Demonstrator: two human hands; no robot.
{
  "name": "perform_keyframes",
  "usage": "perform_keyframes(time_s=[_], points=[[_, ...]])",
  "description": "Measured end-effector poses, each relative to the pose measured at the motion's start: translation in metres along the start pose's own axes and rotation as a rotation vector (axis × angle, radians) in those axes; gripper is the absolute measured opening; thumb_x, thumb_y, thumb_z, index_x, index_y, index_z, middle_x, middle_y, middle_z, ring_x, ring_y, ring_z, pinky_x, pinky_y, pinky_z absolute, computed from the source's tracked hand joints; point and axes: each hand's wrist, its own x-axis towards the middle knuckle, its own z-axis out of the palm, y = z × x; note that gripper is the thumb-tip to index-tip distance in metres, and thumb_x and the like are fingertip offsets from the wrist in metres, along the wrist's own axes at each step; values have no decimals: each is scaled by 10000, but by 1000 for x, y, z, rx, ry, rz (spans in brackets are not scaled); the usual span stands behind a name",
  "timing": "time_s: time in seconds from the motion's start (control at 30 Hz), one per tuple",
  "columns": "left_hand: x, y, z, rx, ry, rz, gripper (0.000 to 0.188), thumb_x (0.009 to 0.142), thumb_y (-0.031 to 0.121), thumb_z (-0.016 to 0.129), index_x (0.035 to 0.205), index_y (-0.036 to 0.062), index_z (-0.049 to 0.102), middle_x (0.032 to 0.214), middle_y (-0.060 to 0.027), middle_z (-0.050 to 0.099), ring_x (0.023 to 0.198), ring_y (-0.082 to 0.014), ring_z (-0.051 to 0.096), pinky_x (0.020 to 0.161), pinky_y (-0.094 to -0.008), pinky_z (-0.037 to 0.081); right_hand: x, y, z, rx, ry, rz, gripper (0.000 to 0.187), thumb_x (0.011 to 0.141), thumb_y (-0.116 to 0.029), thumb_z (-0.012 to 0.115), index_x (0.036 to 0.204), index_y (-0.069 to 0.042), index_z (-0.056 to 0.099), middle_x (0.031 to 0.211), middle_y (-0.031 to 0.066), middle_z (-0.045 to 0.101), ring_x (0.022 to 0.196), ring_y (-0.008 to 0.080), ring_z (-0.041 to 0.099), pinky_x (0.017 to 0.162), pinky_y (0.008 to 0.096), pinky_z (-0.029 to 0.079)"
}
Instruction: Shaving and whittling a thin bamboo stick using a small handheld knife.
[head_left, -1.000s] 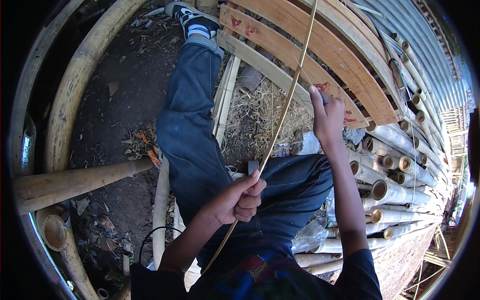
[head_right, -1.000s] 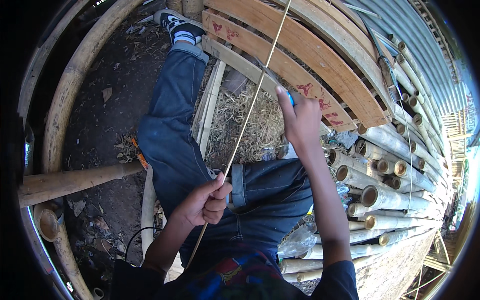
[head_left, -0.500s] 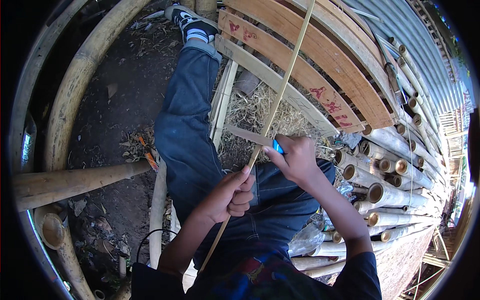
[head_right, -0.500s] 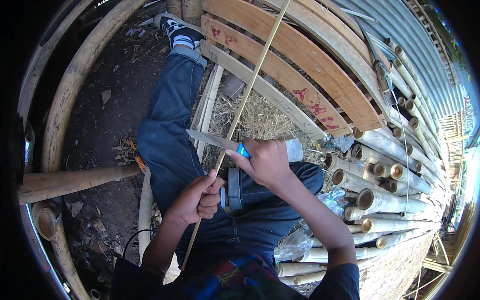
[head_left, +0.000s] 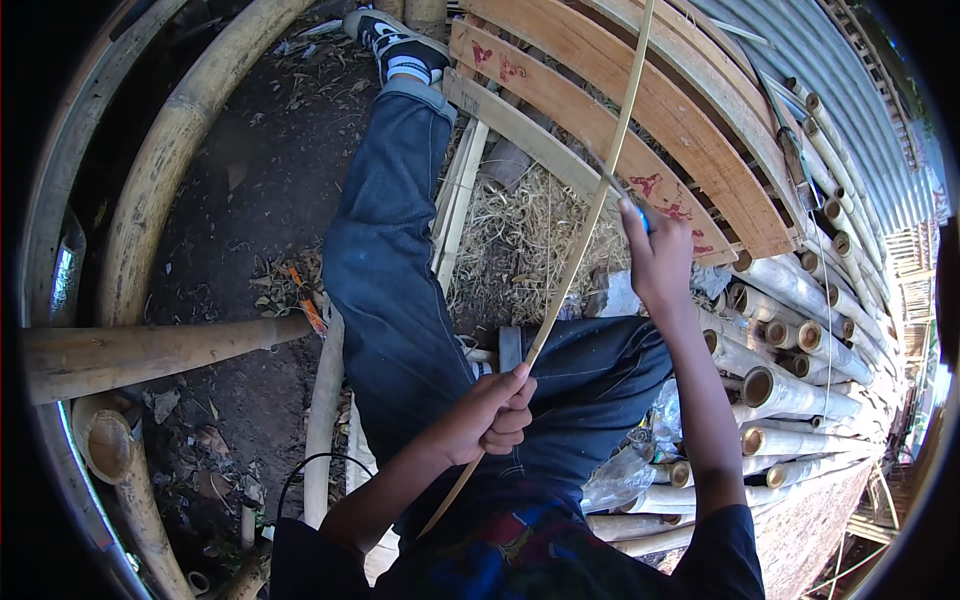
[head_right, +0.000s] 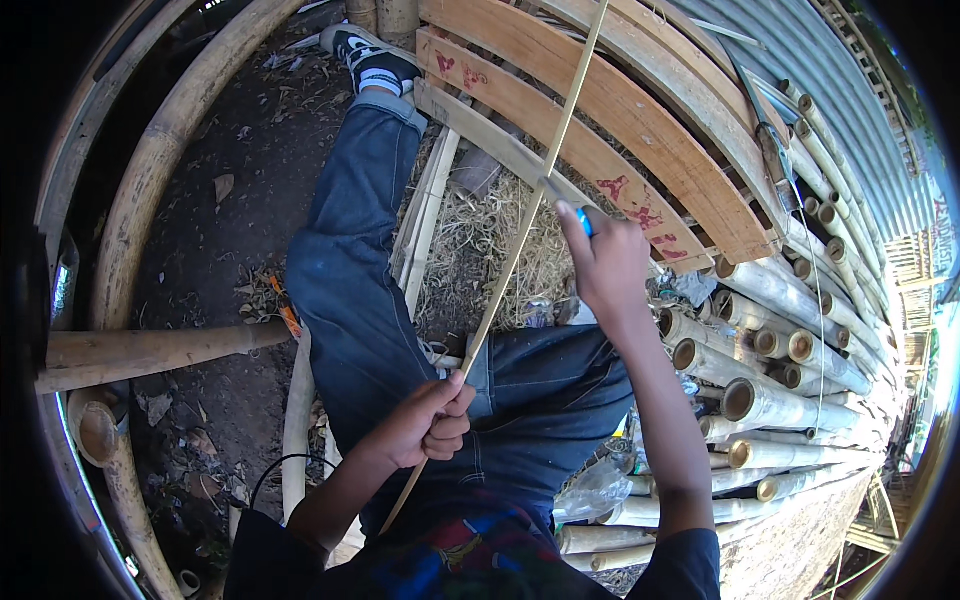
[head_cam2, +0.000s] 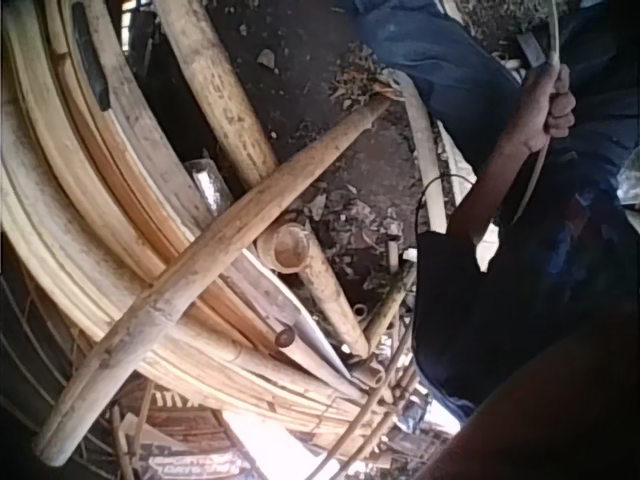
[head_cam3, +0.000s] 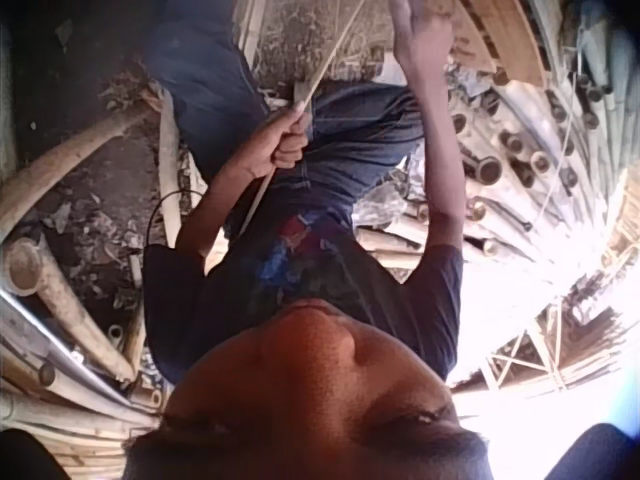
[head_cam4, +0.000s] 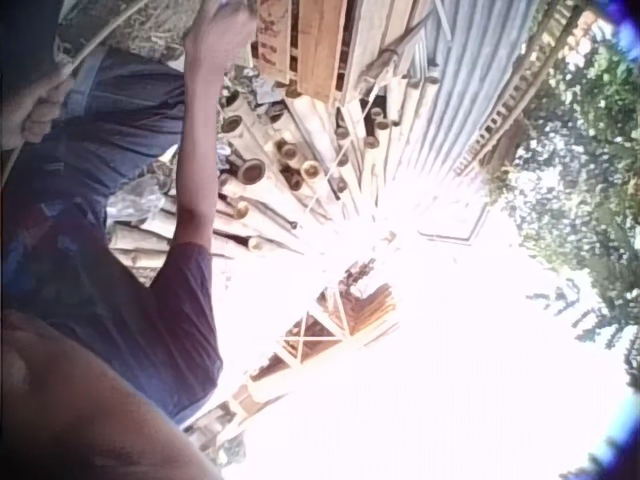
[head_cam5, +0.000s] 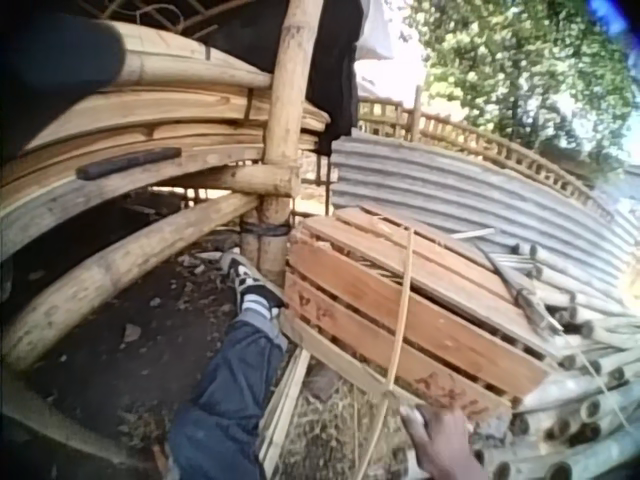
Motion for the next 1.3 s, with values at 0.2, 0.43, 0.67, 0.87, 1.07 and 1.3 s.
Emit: perform_keyframes(time_s=[0.2,0.43,0.67,0.87,1.07,1.3], points=[[-5,9,-6,21,7,38,461,950,521,352,649,179,283,495,81,175,370,-24,140,340,-200,97,-52,-25,12,-7,-277,-447,470,836,-460,583,613,-47,559,433,122,440,428,330,512,456,414,395],[-7,-10,-5,-29,-49,-58,469,955,520,328,649,169,273,481,74,157,354,-32,130,332,-209,97,28,21,-17,-58,129,72,508,887,-415,534,594,-2,567,461,171,465,449,337,512,480,422,398],[-8,-2,-10,-39,-76,-32,454,955,506,354,653,173,292,497,77,188,368,-23,157,340,-201,106,-32,-23,-2,-25,-295,-421,494,864,-428,561,596,-13,563,459,167,444,466,375,489,475,423,387],[5,-3,-12,33,-114,-60,454,976,473,306,656,151,284,514,68,195,404,-37,162,361,-208,137,9,-5,-5,707,30,312,330,929,-297,519,774,-6,499,582,104,548,451,177,517,447,316,404],[4,74,-15,1228,175,362,201,943,179,497,983,-5,567,867,-74,601,882,-158,599,817,-303,473,-3,-21,8,1223,43,409,185,913,-158,529,846,0,458,672,124,593,497,216,608,458,299,498],[27,293,-85,1401,1009,1293,114,832,1,557,893,-33,647,785,-125,659,711,-129,628,672,-255,466,-5,-24,22,1147,-34,446,193,907,-182,549,822,-25,476,628,104,602,485,198,617,430,253,451]])
